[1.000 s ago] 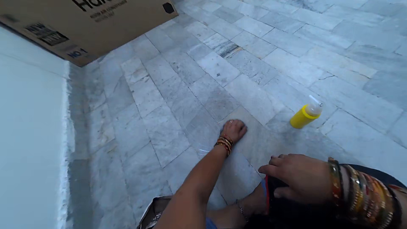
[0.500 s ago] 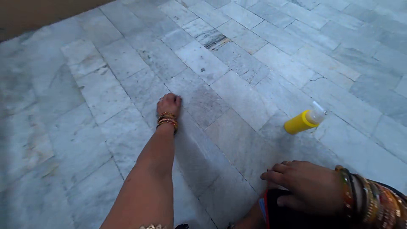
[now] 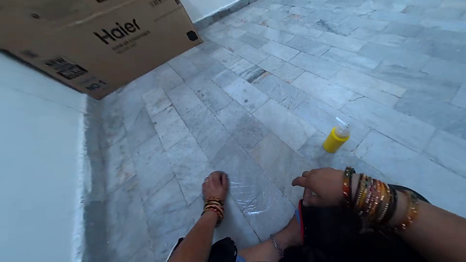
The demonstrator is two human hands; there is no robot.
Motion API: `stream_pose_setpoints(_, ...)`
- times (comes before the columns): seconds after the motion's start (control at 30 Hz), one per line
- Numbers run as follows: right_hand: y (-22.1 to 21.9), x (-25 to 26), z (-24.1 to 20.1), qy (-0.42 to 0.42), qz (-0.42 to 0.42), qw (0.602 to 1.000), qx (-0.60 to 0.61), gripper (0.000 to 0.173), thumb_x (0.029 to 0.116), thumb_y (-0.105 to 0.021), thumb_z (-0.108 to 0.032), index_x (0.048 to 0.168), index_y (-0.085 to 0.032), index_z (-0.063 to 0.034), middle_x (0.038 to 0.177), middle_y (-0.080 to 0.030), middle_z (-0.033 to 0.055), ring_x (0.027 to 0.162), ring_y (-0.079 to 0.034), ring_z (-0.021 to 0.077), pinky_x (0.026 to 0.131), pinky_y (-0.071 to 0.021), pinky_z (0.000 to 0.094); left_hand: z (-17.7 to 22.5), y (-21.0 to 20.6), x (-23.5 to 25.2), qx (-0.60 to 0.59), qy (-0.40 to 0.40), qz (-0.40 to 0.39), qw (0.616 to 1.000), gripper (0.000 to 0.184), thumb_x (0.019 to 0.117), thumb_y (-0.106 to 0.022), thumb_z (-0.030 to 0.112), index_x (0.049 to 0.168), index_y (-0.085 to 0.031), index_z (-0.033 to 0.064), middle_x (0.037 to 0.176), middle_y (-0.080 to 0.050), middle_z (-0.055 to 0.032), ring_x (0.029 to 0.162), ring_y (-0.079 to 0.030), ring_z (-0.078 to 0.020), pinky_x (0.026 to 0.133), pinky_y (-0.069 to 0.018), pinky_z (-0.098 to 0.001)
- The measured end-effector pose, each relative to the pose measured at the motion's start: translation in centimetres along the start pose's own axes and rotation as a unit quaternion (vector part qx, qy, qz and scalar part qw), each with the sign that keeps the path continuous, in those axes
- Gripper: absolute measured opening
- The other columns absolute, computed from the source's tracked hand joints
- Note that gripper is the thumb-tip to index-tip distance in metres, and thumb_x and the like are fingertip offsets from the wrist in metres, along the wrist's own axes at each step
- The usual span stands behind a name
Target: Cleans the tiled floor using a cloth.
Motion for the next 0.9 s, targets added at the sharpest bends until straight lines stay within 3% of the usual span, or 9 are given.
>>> stream_pose_setpoints(0.17,-0.5,-0.8,-1.1,0.006,0.002,1.0,-0.024,0.059,0.1077,-0.054,-0.037,0.158,-0.04,-0.0095,0.144,-0.054,0.0263,0.129,-0.056,0.045,0.104,-0.0448,0.0615,9.3,-1.8,-2.6,0.001,-0.131,-0.113,0.985,0.045,0.1052,-0.044,0.037,0.119,-0.071,0.0038,0.127,-0.069,-0.0188,0.127,-0.061,-0.0382,0.11,-0.0431,-0.0557)
stream_pose_setpoints(0.47,-0.4,-1.0,-1.7,0.023,-0.012,0.999,-0.027,0.057,0.1072,-0.056,-0.034,0.156,-0.042,-0.0081,0.145,-0.053,0.0267,0.13,-0.055,0.0459,0.105,-0.0446,0.0605,20.4,-4.1,-2.5,-0.054,-0.294,-0.17,0.939,0.047,0.1065,-0.045,0.043,0.117,-0.072,0.0049,0.122,-0.07,-0.0168,0.124,-0.062,-0.0344,0.11,-0.0424,-0.0542)
stream_pose_setpoints(0.67,-1.1,-1.2,-1.9,0.097,0.002,0.994,-0.045,0.055,0.106,-0.058,-0.037,0.153,-0.047,-0.0105,0.139,-0.058,0.025,0.128,-0.056,0.0459,0.102,-0.047,0.0599,24.2,-5.2,3.8,-0.097,-0.377,-0.106,0.915,0.038,0.1044,-0.055,0.034,0.108,-0.073,0.0005,0.113,-0.072,-0.0194,0.115,-0.067,-0.0376,0.104,-0.0481,-0.0551)
stream_pose_setpoints(0.8,-1.8,-0.8,-0.8,0.129,0.022,0.991,-0.039,0.051,0.1054,-0.059,-0.036,0.149,-0.051,-0.0111,0.133,-0.062,0.024,0.124,-0.059,0.0451,0.099,-0.0486,0.06,26.0,-4.8,10.8,-0.103,-0.348,-0.116,0.925,0.039,0.1063,-0.053,0.032,0.113,-0.072,-0.0009,0.119,-0.071,-0.0212,0.121,-0.064,-0.0385,0.108,-0.0454,-0.0567)
stream_pose_setpoints(0.9,-2.5,-0.6,0.1,0.167,0.085,0.982,-0.029,0.044,0.1053,-0.058,-0.033,0.141,-0.058,-0.0089,0.122,-0.067,0.024,0.114,-0.065,0.0457,0.092,-0.0527,0.06,26.1,-4.3,16.6,-0.101,-0.309,-0.097,0.941,0.038,0.1068,-0.052,0.031,0.116,-0.071,-0.001,0.125,-0.069,-0.0224,0.124,-0.062,-0.0405,0.107,-0.045,-0.0589)
Point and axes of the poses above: each hand's wrist, its own x-axis towards the middle knuckle, its own y-axis out of the back of the hand, z = x × y, the point moved 2 cm from there along x, towards the middle knuckle
